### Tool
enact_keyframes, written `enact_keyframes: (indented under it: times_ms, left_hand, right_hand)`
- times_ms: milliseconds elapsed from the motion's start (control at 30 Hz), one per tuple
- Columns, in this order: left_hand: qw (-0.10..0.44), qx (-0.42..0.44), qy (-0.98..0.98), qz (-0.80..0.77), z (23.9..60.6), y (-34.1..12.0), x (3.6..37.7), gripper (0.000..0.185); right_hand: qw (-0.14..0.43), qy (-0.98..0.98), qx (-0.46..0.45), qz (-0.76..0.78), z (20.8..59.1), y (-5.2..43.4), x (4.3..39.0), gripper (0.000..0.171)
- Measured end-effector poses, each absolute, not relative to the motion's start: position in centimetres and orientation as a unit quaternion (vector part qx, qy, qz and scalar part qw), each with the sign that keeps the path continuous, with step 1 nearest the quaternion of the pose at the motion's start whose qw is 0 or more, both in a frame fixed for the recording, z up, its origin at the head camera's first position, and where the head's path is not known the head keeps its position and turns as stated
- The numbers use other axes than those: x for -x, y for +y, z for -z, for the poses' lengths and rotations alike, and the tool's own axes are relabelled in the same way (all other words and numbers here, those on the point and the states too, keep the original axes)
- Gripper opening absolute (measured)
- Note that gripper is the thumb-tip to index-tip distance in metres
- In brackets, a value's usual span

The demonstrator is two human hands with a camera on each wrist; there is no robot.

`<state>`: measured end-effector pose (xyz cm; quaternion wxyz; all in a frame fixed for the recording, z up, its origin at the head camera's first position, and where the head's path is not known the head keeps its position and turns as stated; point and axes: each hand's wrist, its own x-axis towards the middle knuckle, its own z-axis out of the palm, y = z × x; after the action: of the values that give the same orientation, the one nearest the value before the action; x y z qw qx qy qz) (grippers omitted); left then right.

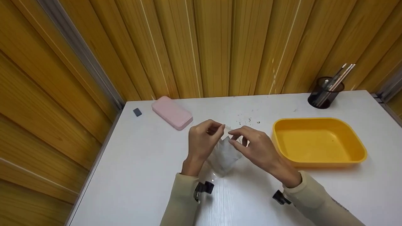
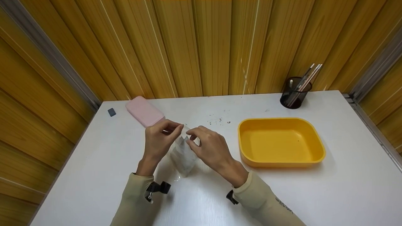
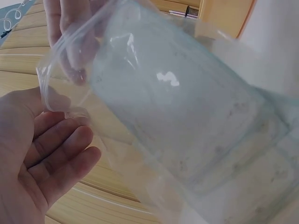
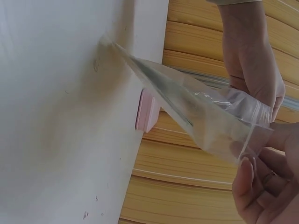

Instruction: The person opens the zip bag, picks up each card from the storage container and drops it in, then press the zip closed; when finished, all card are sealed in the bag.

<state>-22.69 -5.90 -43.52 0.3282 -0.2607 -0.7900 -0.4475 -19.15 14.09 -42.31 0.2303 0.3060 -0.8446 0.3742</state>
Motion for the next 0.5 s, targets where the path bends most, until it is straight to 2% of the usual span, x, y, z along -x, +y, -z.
enact_keyframes:
  times_ms: [200,500]
  left_hand:
    - [0.325,0.241,-0.8,0.442,43.4,-6.1,22.7,0.006]
    - [0.362,0.178,-0.791,0.459,43.4,-6.7,22.9,0.008]
  right_hand:
    - [0.258,-0.81,-0.288,-0.441,42.7,15.1,19.1,0.028]
    - [0.174,-0.804,-0.247,-0.512,43.6,15.5,18.7,0.047]
